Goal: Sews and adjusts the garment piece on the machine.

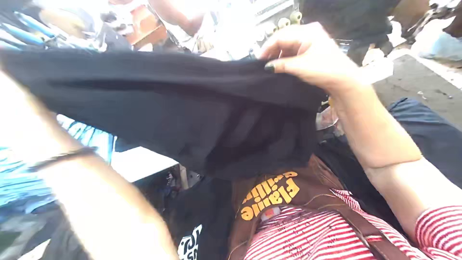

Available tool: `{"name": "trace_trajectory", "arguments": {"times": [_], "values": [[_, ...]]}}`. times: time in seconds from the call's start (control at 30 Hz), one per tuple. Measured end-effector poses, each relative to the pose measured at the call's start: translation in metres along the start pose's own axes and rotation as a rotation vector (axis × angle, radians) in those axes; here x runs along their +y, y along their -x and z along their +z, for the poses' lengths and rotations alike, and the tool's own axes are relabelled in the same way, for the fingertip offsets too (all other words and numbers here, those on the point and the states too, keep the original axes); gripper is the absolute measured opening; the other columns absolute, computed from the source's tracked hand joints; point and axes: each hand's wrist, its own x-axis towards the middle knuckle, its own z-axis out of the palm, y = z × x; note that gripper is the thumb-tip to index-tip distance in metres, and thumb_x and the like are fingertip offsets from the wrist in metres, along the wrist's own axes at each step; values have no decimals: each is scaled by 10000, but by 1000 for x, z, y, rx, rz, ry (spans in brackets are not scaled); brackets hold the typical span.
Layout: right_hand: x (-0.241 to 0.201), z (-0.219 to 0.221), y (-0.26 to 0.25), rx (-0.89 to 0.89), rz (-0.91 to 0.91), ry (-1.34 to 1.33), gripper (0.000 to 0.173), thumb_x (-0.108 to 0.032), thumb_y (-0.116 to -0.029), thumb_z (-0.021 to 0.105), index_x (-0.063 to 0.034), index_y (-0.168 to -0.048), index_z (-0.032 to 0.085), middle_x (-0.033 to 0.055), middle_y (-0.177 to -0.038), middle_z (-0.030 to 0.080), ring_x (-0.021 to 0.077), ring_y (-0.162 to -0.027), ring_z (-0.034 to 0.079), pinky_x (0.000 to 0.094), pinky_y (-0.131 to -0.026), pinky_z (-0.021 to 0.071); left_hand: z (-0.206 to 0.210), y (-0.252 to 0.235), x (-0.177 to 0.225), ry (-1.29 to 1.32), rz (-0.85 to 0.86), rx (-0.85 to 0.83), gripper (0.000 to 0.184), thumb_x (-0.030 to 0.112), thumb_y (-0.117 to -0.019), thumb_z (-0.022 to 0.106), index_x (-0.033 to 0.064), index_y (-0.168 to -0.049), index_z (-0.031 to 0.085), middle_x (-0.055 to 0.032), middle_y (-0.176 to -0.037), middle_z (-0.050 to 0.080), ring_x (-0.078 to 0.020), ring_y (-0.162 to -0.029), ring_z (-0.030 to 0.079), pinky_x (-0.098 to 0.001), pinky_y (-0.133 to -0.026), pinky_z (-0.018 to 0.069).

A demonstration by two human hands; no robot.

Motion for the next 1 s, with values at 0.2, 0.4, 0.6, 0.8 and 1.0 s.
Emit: {"name": "trace_trajectory", "arguments": {"times": [0.2, 0.4, 0.6, 0.8, 1.0], "values": [[85, 24, 56, -117, 437, 343, 201, -49, -1006, 590, -70, -1138, 741, 111, -1136, 732, 250, -1058, 702, 512, -975, 543, 121, 77, -152, 5, 128, -80, 452, 251, -1041, 554, -8, -1410, 528, -279, -1448, 513, -420, -1349, 498, -551, -1131, 401], [106, 40, 87, 10, 585, 202, 206, -50, -1010, 565, -43, -1139, 725, 111, -1135, 726, 212, -979, 714, 454, -911, 584, 189, 183, -57, 286, 548, -345, 219, 128, -1035, 588, -19, -1135, 714, -170, -1190, 701, -271, -1170, 650, -431, -1048, 506], [119, 75, 94, -4, 534, 185, 194, -59, -999, 586, -64, -1104, 748, 97, -1113, 731, 202, -994, 704, 443, -931, 569, 241, 234, 2, 237, 858, -680, 308, 204, -895, 797, 34, -1143, 733, -185, -1152, 667, -365, -1085, 630, -567, -970, 477], [125, 79, 103, -32, 570, 179, 198, -76, -1010, 583, -85, -1110, 753, 90, -1103, 731, 217, -996, 702, 464, -934, 562, 236, 254, -9, 333, 946, -667, 20, 51, -912, 705, 55, -913, 724, -127, -1041, 696, -331, -1132, 629, -541, -1032, 473], [124, 87, 112, 42, 406, 206, 175, -75, -987, 619, -70, -1085, 763, 83, -1085, 736, 184, -1053, 686, 400, -970, 545, 228, 296, -64, 334, 927, -451, 124, 17, -969, 627, 63, -917, 731, -89, -1018, 741, -256, -1098, 678, -466, -1049, 485]]}}
